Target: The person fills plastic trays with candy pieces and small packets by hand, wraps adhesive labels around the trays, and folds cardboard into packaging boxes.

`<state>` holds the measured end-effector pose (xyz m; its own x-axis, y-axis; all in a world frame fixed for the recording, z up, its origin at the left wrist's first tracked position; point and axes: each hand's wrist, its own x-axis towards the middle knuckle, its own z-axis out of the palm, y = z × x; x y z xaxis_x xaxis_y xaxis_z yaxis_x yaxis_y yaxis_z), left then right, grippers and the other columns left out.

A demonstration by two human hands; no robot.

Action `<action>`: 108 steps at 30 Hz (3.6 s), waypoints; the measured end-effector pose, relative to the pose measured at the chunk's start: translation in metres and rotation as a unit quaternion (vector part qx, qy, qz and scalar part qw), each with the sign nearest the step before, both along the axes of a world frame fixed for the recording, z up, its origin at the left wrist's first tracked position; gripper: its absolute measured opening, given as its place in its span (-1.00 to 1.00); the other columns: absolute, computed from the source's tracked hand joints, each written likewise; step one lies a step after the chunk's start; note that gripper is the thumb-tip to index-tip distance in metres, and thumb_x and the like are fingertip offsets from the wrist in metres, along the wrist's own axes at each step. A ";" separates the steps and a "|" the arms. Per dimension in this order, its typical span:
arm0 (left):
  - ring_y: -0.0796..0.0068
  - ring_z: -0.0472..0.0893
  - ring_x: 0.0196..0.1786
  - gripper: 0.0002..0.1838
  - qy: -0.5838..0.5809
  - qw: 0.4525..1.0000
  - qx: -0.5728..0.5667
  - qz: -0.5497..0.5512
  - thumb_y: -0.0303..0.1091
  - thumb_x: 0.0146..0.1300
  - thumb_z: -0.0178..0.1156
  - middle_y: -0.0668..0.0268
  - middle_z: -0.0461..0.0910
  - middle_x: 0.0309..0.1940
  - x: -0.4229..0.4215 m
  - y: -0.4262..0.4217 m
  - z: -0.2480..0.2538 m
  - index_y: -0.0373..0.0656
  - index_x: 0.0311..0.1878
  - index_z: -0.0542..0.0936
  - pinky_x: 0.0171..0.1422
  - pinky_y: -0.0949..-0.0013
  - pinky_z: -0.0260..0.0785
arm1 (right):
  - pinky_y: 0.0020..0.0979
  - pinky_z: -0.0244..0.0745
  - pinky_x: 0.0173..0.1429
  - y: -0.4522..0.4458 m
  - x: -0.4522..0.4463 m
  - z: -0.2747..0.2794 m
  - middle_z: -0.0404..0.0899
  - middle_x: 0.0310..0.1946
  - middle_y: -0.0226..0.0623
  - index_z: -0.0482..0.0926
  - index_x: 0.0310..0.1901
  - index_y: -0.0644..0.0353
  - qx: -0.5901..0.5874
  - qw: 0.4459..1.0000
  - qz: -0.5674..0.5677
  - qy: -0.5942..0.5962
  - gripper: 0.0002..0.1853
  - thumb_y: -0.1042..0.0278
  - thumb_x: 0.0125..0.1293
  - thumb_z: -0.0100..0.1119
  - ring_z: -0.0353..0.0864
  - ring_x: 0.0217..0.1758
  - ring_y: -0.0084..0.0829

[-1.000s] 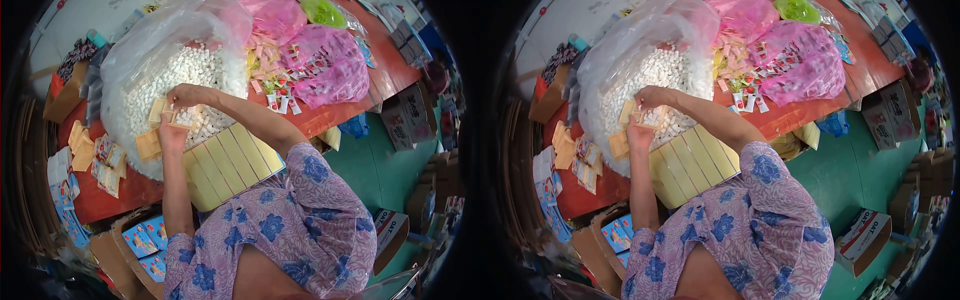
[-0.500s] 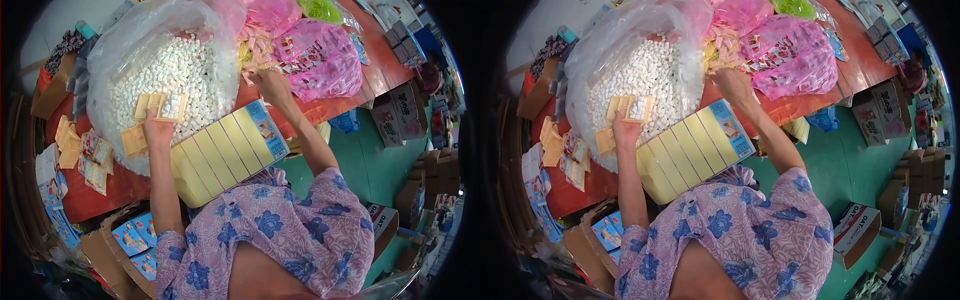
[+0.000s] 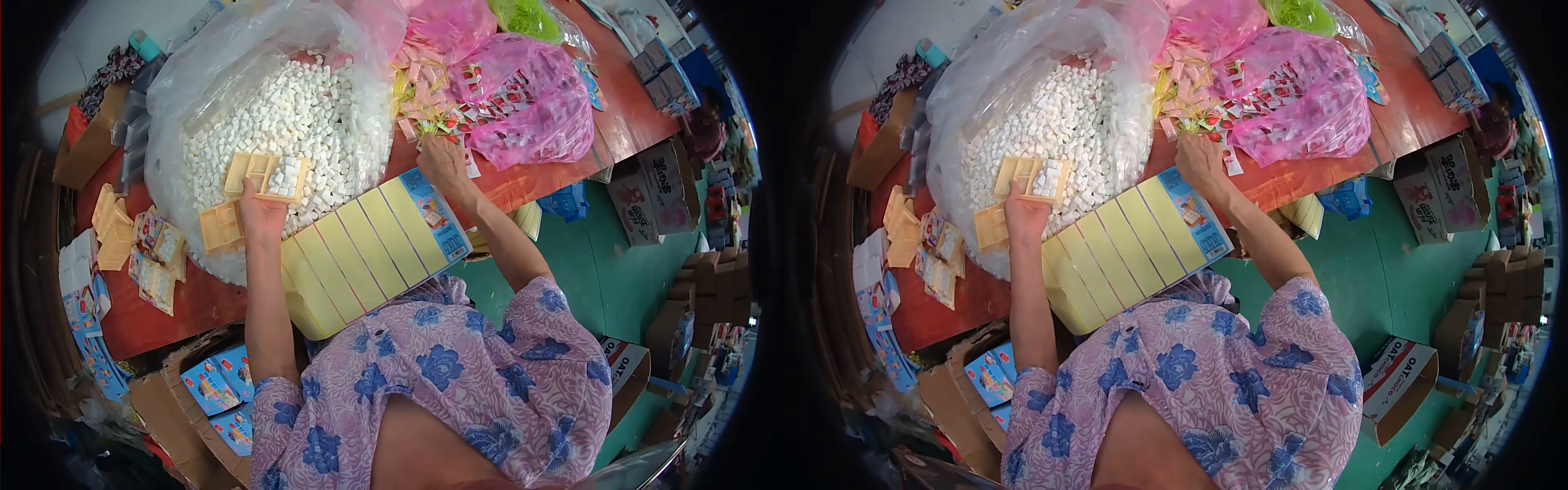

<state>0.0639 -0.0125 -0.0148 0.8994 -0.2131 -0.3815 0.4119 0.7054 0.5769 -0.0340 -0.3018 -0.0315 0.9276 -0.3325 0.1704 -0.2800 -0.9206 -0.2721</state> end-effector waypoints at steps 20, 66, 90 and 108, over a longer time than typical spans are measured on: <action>0.24 0.31 0.17 -0.55 -0.001 1.000 -0.019 -0.001 -0.12 0.34 -0.34 0.15 0.29 0.11 -0.003 0.002 0.011 -0.21 0.15 0.21 0.25 0.10 0.13 | -0.31 0.41 -0.43 -0.030 0.066 0.000 0.50 -0.60 -0.04 0.45 -0.50 0.42 0.154 0.987 0.048 0.016 -0.82 0.42 -0.06 0.02 0.54 -0.53 -0.31; 0.32 0.46 -0.01 -0.67 -0.061 0.988 -0.015 -0.142 -0.42 0.19 0.00 0.20 0.44 -0.05 -0.015 -0.017 -0.006 -0.21 0.04 0.34 0.12 0.22 0.31 | -0.39 0.26 -0.50 -0.043 0.090 0.048 0.35 -0.72 -0.26 0.37 -0.45 0.33 0.272 0.908 0.313 -0.055 -0.83 0.37 0.07 0.02 0.33 -0.64 -0.44; 0.40 0.52 -0.10 -0.70 -0.047 0.976 -0.090 -0.190 -0.48 0.19 -0.02 0.29 0.47 -0.14 -0.033 -0.022 0.013 -0.16 0.02 0.34 0.01 0.29 0.41 | -0.33 0.37 -0.28 0.114 0.103 0.071 0.48 -0.43 -0.23 0.51 -0.35 0.26 0.051 0.851 0.485 -0.195 -0.88 0.53 0.01 0.13 0.46 -0.35 -0.25; 0.44 0.46 -0.02 -0.67 -0.061 0.989 -0.061 -0.123 -0.38 0.26 -0.10 0.30 0.43 -0.04 -0.025 -0.011 0.022 -0.16 0.10 0.28 0.09 0.31 0.32 | -0.27 0.33 -0.26 0.115 0.056 0.098 0.45 -0.49 -0.24 0.51 -0.41 0.23 0.135 0.860 0.471 -0.142 -0.87 0.48 -0.08 0.20 0.43 -0.37 -0.21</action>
